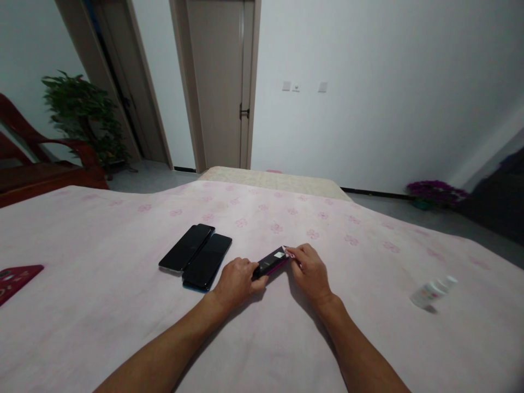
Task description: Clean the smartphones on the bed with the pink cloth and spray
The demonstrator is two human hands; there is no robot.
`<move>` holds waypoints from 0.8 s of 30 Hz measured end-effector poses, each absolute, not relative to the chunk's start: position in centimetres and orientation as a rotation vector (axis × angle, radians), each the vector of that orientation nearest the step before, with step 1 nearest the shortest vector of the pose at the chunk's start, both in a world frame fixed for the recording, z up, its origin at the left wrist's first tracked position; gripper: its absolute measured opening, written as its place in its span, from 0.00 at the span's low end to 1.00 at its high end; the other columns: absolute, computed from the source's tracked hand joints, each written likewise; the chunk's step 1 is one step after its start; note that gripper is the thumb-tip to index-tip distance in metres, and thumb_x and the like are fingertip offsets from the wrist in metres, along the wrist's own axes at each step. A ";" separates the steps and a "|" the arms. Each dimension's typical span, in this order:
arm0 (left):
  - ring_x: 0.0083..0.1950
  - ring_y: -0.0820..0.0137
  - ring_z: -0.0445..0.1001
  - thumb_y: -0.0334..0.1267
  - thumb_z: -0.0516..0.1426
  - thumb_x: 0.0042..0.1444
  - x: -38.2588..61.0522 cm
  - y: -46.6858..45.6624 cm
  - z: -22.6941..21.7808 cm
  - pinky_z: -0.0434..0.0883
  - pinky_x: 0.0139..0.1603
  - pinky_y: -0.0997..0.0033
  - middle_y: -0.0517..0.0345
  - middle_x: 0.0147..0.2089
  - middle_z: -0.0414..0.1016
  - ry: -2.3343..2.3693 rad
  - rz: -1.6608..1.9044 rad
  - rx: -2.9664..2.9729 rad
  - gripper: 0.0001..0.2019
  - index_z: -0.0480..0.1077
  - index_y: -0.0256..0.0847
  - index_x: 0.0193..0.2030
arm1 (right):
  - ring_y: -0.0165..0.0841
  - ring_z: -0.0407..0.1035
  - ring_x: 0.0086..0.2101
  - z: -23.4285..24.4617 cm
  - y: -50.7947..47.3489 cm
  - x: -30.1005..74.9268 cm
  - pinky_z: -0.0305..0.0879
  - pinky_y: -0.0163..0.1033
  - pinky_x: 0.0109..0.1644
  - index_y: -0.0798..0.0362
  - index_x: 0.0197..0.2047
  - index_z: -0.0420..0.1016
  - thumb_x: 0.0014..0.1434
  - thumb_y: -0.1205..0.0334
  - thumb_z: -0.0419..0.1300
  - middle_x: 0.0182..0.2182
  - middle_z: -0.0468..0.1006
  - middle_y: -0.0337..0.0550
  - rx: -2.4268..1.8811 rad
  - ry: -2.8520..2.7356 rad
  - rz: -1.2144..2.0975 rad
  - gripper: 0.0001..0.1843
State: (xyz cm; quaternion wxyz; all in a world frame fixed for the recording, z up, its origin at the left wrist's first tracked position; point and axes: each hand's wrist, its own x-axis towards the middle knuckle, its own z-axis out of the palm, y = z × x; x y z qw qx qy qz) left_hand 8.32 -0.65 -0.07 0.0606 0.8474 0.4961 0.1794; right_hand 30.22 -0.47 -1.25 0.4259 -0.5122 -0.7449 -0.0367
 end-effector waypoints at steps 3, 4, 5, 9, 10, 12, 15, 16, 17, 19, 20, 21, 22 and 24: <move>0.42 0.58 0.78 0.46 0.55 0.64 8.3 -0.5 0.2 0.69 0.43 0.64 0.45 0.38 0.81 1.506 0.499 2.563 0.16 0.80 0.38 0.42 | 0.38 0.68 0.38 -1.3 -0.5 30.2 0.66 0.43 0.43 0.52 0.48 0.78 0.60 0.74 0.54 0.35 0.73 0.45 -1.198 -1.879 -0.099 0.16; 0.42 0.58 0.79 0.46 0.54 0.65 8.4 -0.5 0.2 0.69 0.44 0.64 0.45 0.38 0.82 1.509 0.492 2.560 0.16 0.80 0.38 0.43 | 0.38 0.68 0.39 -1.3 -0.7 29.8 0.67 0.43 0.43 0.52 0.49 0.77 0.60 0.75 0.54 0.36 0.73 0.45 -1.148 -1.906 -0.086 0.18; 0.42 0.59 0.79 0.45 0.53 0.66 8.4 -0.5 0.3 0.70 0.44 0.64 0.46 0.38 0.82 1.511 0.488 2.557 0.16 0.79 0.39 0.44 | 0.38 0.68 0.40 -1.4 -0.9 29.4 0.67 0.43 0.43 0.52 0.50 0.76 0.60 0.76 0.54 0.37 0.73 0.46 -1.093 -1.941 -0.074 0.19; 0.43 0.59 0.80 0.44 0.50 0.68 8.3 -0.4 0.2 0.70 0.46 0.63 0.47 0.41 0.83 1.493 0.486 2.563 0.17 0.79 0.39 0.46 | 0.38 0.67 0.40 -1.3 -1.7 27.7 0.68 0.43 0.42 0.50 0.55 0.74 0.61 0.75 0.54 0.39 0.73 0.46 -0.924 -2.092 -0.091 0.21; 0.43 0.59 0.80 0.44 0.50 0.69 8.2 -0.3 0.1 0.71 0.46 0.63 0.47 0.41 0.83 1.489 0.482 2.565 0.17 0.78 0.39 0.47 | 0.38 0.67 0.39 -1.2 -1.8 27.5 0.68 0.43 0.42 0.50 0.55 0.74 0.61 0.74 0.54 0.39 0.74 0.47 -0.918 -2.111 -0.110 0.21; 0.43 0.60 0.80 0.44 0.49 0.69 8.0 -0.2 0.1 0.71 0.45 0.63 0.48 0.42 0.83 1.482 0.461 2.577 0.18 0.78 0.40 0.48 | 0.39 0.67 0.40 -1.2 -1.6 27.7 0.69 0.44 0.42 0.50 0.55 0.74 0.62 0.74 0.54 0.39 0.74 0.47 -0.958 -2.101 -0.152 0.21; 0.42 0.59 0.80 0.44 0.48 0.70 7.9 0.0 0.1 0.71 0.44 0.63 0.48 0.40 0.82 1.476 0.400 2.613 0.18 0.77 0.40 0.49 | 0.40 0.67 0.41 -1.5 -0.5 29.0 0.68 0.45 0.45 0.51 0.53 0.76 0.61 0.76 0.53 0.38 0.73 0.48 -1.087 -1.996 -0.200 0.21; 0.42 0.59 0.80 0.44 0.48 0.70 7.9 0.0 0.1 0.72 0.44 0.63 0.48 0.40 0.82 1.475 0.384 2.624 0.18 0.77 0.40 0.49 | 0.40 0.67 0.41 -1.6 -0.1 29.6 0.68 0.45 0.45 0.51 0.52 0.76 0.60 0.76 0.53 0.38 0.73 0.47 -1.132 -1.956 -0.209 0.21; 0.42 0.59 0.80 0.44 0.48 0.70 7.8 0.0 0.1 0.72 0.44 0.64 0.48 0.40 0.82 1.476 0.374 2.633 0.18 0.76 0.40 0.49 | 0.40 0.67 0.41 -1.7 0.3 30.2 0.68 0.45 0.45 0.51 0.52 0.77 0.60 0.76 0.53 0.37 0.72 0.47 -1.172 -1.919 -0.218 0.21; 0.42 0.59 0.80 0.44 0.49 0.69 7.9 -0.1 0.1 0.72 0.44 0.63 0.47 0.40 0.82 1.467 0.374 2.643 0.17 0.76 0.40 0.49 | 0.40 0.67 0.40 -1.9 1.0 31.0 0.68 0.45 0.44 0.52 0.51 0.77 0.60 0.75 0.53 0.36 0.71 0.47 -1.242 -1.858 -0.229 0.20; 0.42 0.59 0.80 0.44 0.49 0.69 7.9 -0.1 0.1 0.72 0.44 0.63 0.46 0.41 0.82 1.459 0.384 2.645 0.16 0.76 0.39 0.48 | 0.40 0.67 0.39 -2.0 1.2 31.1 0.68 0.45 0.43 0.52 0.51 0.78 0.60 0.75 0.53 0.36 0.71 0.47 -1.267 -1.830 -0.229 0.20; 0.42 0.59 0.80 0.43 0.50 0.69 7.8 -0.1 0.0 0.72 0.44 0.64 0.46 0.41 0.82 1.447 0.399 2.647 0.16 0.76 0.39 0.48 | 0.40 0.67 0.38 -2.0 1.3 31.2 0.68 0.45 0.43 0.52 0.51 0.78 0.60 0.74 0.53 0.36 0.71 0.46 -1.281 -1.806 -0.222 0.20; 0.42 0.59 0.80 0.42 0.50 0.69 7.8 0.0 0.0 0.71 0.44 0.64 0.45 0.40 0.81 1.432 0.418 2.651 0.15 0.76 0.39 0.48 | 0.39 0.67 0.38 -1.9 1.3 31.1 0.68 0.44 0.43 0.52 0.50 0.78 0.60 0.74 0.53 0.36 0.71 0.46 -1.278 -1.794 -0.207 0.20; 0.41 0.60 0.79 0.40 0.50 0.69 7.7 0.0 -0.2 0.71 0.44 0.64 0.45 0.40 0.81 1.390 0.475 2.662 0.14 0.76 0.39 0.47 | 0.39 0.68 0.39 -1.8 1.2 30.7 0.68 0.44 0.44 0.51 0.51 0.78 0.61 0.74 0.52 0.37 0.71 0.46 -1.241 -1.800 -0.160 0.20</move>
